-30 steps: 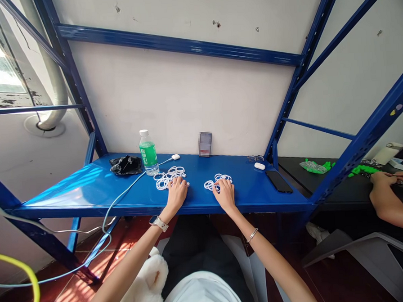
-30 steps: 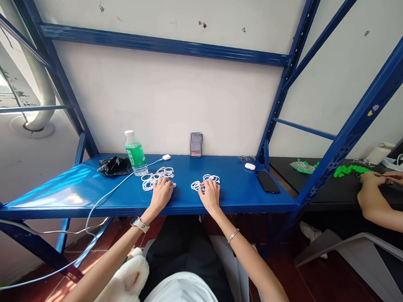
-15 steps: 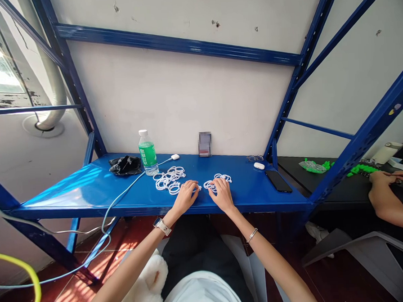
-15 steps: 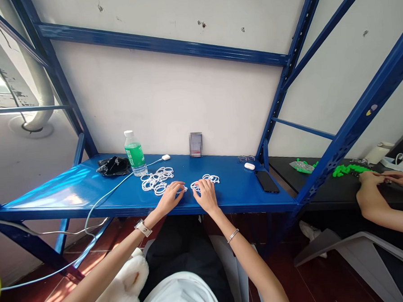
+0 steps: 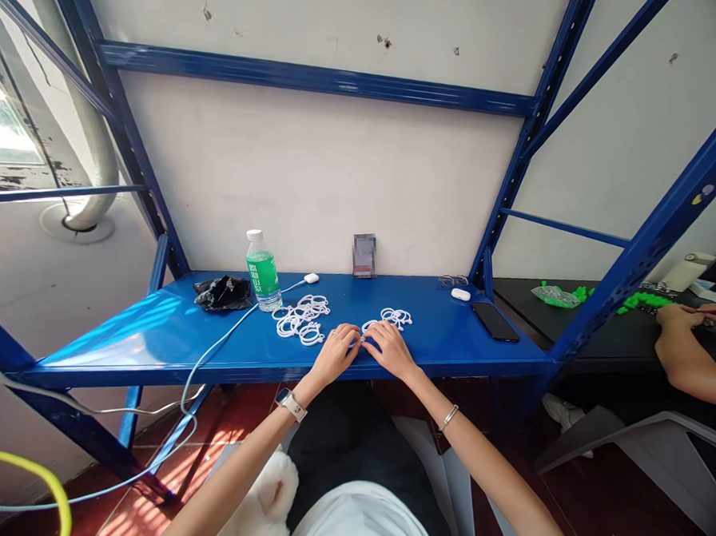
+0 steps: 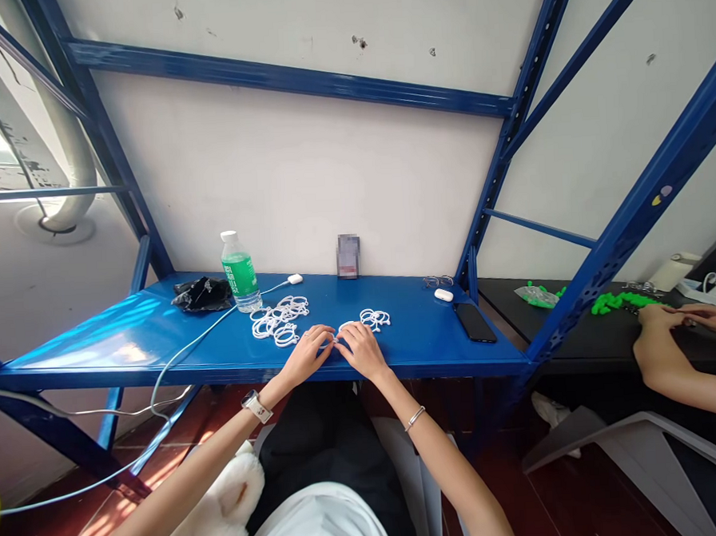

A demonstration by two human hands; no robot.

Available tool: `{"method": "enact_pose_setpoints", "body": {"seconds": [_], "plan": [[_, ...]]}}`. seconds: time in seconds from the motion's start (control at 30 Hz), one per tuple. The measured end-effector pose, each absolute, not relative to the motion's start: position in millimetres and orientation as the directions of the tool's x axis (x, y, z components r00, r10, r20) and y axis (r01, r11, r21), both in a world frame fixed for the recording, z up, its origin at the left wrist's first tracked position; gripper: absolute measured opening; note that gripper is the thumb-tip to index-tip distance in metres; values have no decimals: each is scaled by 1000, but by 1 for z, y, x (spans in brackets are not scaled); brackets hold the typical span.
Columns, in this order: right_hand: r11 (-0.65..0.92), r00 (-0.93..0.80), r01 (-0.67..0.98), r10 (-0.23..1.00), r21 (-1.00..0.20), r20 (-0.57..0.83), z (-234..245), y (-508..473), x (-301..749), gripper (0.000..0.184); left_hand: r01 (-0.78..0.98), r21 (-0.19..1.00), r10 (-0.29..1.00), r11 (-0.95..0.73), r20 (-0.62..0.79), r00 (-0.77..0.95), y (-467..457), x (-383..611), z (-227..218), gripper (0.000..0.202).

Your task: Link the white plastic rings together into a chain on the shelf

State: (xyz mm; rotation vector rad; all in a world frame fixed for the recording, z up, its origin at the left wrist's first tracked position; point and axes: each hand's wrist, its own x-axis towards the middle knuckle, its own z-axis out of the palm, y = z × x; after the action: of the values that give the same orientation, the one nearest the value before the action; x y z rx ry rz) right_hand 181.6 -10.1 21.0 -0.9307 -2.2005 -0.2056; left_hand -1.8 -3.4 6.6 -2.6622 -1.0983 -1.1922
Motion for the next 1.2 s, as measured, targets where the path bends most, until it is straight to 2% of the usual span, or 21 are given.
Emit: {"method": "enact_pose_setpoints", "body": {"seconds": [0.37, 0.7, 0.93, 1.2], "plan": [[736, -474, 663, 551, -133, 687, 20, -10, 182, 14, 629, 240, 600, -739, 659, 453, -4, -1, 5, 10], [751, -472, 644, 542, -148, 695, 19, -10, 182, 22, 680, 263, 651, -684, 640, 407, -3, 0, 3, 30], [748, -473, 650, 537, -135, 698, 19, -10, 182, 24, 686, 234, 646, -689, 627, 435, -1, -2, 1, 26], [759, -483, 643, 507, -104, 714, 19, -9, 183, 17, 685, 237, 644, -689, 634, 429, 0, -2, 1, 26]]}}
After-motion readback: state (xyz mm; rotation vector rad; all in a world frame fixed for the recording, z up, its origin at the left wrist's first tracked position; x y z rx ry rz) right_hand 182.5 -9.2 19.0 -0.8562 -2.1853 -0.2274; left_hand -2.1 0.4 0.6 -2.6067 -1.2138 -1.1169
